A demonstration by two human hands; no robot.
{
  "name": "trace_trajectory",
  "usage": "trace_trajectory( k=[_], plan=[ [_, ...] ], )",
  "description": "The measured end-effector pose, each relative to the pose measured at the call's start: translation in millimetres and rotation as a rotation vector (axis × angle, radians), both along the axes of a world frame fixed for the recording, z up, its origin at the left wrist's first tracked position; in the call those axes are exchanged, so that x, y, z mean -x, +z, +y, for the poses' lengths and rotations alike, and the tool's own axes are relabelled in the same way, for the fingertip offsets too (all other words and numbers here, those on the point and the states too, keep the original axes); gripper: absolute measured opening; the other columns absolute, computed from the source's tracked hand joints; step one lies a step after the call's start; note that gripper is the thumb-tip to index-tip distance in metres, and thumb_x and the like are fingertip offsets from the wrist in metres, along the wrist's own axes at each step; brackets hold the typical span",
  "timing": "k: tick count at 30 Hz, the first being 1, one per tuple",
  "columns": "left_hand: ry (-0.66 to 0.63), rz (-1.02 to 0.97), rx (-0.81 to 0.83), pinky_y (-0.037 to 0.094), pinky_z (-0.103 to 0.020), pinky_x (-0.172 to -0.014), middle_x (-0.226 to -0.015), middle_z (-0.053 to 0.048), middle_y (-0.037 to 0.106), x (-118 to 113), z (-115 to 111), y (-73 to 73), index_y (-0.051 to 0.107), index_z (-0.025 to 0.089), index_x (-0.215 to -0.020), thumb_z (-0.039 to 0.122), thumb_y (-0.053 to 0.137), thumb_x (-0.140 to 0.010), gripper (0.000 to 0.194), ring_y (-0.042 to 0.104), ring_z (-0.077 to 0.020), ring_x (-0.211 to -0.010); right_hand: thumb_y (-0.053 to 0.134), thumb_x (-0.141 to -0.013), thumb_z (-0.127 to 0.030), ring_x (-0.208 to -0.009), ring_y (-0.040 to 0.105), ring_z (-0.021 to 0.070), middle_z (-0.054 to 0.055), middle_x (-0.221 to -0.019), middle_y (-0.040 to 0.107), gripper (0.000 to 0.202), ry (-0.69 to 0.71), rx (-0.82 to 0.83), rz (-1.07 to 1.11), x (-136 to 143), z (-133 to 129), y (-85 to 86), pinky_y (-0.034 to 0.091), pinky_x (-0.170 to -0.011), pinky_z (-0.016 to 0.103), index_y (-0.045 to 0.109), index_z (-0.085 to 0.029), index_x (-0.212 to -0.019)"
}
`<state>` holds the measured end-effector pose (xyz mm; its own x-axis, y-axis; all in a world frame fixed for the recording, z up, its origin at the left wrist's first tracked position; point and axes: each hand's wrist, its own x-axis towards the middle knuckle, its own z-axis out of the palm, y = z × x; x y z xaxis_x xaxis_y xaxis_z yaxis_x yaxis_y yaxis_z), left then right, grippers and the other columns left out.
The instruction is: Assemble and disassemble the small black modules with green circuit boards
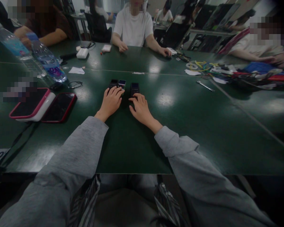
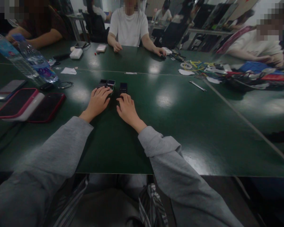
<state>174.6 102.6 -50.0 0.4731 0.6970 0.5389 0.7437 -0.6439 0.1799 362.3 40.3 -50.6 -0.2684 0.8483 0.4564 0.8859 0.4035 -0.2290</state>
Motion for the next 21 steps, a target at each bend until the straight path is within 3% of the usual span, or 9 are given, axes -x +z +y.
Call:
trace_trajectory(
  k=[6, 21],
  plan=[
    [0.074, 0.019, 0.098, 0.013, -0.063, -0.122, -0.151, -0.009, 0.051, -2.4, -8.2, 7.8, 0.052, 0.028, -0.140, 0.021, 0.045, -0.094, 0.047, 0.036, -0.0327, -0.146, 0.051, -0.092, -0.020, -0.131, 0.041, 0.0330, 0.018, -0.135, 0.048, 0.035, -0.012, -0.018, -0.008, 0.7, 0.3, -0.5, 0.044, -0.103, 0.049, 0.057, -0.014, -0.126],
    [0.079, 0.049, 0.057, 0.020, -0.061, -0.119, -0.149, -0.009, 0.053, -1.1, -6.3, 5.7, 0.051, 0.028, -0.141, 0.021, 0.047, -0.095, 0.047, 0.039, -0.0322, -0.142, 0.051, -0.092, -0.020, -0.132, 0.041, 0.0329, 0.019, -0.135, 0.048, 0.035, 0.002, -0.023, 0.005, -0.1, 0.6, -1.5, 0.043, -0.105, 0.049, 0.056, -0.013, -0.126]
  ],
)
